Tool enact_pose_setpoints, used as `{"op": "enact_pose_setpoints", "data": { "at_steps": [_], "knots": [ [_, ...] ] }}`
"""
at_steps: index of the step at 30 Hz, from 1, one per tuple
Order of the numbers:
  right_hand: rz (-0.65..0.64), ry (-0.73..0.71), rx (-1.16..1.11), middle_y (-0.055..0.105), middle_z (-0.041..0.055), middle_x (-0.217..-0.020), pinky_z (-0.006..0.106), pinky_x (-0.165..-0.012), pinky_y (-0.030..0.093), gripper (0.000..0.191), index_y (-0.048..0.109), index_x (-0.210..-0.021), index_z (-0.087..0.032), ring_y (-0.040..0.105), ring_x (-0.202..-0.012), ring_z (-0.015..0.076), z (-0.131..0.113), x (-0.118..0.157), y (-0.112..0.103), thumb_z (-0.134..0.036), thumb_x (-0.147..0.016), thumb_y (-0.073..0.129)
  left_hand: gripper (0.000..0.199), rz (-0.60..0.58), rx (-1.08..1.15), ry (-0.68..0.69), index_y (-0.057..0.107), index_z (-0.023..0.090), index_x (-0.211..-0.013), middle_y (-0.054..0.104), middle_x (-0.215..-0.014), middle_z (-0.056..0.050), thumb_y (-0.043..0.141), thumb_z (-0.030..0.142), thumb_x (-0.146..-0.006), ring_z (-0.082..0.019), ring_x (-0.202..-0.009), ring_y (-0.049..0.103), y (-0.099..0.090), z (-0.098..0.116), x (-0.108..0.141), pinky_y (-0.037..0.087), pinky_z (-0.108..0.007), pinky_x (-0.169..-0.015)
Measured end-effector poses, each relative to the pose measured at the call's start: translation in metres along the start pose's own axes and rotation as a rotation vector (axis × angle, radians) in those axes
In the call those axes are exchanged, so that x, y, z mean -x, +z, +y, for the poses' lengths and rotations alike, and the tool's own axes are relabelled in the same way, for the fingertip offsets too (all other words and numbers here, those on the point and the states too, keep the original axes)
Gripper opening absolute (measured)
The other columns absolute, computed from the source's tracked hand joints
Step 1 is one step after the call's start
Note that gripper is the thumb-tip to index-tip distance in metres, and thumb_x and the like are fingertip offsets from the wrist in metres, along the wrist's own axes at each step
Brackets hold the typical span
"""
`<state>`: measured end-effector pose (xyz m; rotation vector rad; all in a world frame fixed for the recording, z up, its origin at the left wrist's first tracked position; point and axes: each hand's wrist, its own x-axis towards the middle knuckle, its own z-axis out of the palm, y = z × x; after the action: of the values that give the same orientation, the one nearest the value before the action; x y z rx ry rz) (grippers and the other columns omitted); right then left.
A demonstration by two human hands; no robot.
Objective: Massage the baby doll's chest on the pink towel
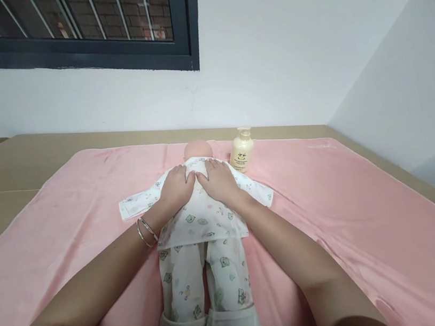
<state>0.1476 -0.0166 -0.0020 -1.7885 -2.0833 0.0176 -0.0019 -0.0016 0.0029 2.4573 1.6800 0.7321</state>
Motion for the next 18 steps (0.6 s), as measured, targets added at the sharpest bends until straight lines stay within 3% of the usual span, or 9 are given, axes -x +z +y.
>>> {"op": "enact_pose_setpoints", "data": {
  "at_steps": [4, 9, 15, 18],
  "knots": [
    [-0.010, -0.020, -0.001, 0.050, 0.0202, -0.147, 0.041, -0.116, 0.029, 0.054, 0.049, -0.139, -0.004, 0.044, -0.138, 0.0297, 0.001, -0.001, -0.003, -0.041, -0.103, 0.033, 0.040, -0.009, -0.067, 0.014, 0.062, 0.001, -0.115, 0.066, -0.116, -0.021, 0.035, 0.026, -0.099, -0.032, -0.116, 0.059, -0.001, 0.007, 0.008, 0.044, -0.044, -0.104],
    [-0.065, -0.017, 0.056, 0.048, 0.0204, -0.148, 0.041, -0.116, 0.031, 0.055, 0.046, -0.141, -0.003, 0.044, -0.139, 0.0294, -0.006, 0.002, -0.010, -0.040, -0.103, 0.031, 0.044, 0.002, -0.127, 0.066, 0.055, -0.003, -0.129, 0.058, -0.135, -0.026, 0.035, 0.021, -0.098, -0.033, -0.132, 0.052, -0.003, 0.015, 0.018, 0.038, -0.046, -0.114],
    [-0.068, -0.010, 0.231, 0.054, 0.0293, -0.138, 0.045, -0.113, 0.035, 0.052, 0.052, -0.133, 0.005, 0.048, -0.134, 0.0359, -0.033, 0.024, -0.020, -0.030, -0.103, 0.028, 0.039, -0.091, 0.088, 0.038, 0.062, 0.005, -0.118, 0.064, -0.129, -0.020, 0.039, 0.025, -0.094, -0.030, -0.126, 0.057, -0.008, -0.005, -0.001, 0.043, -0.043, -0.110],
    [-0.093, -0.016, 0.193, 0.054, 0.0279, -0.139, 0.044, -0.112, 0.037, 0.051, 0.054, -0.131, 0.002, 0.048, -0.135, 0.0349, -0.032, 0.023, -0.022, -0.031, -0.103, 0.028, 0.041, -0.096, 0.127, 0.023, 0.061, 0.008, -0.121, 0.062, -0.133, -0.019, 0.038, 0.031, -0.096, -0.029, -0.127, 0.055, -0.007, -0.009, -0.005, 0.043, -0.043, -0.109]
  ]
}}
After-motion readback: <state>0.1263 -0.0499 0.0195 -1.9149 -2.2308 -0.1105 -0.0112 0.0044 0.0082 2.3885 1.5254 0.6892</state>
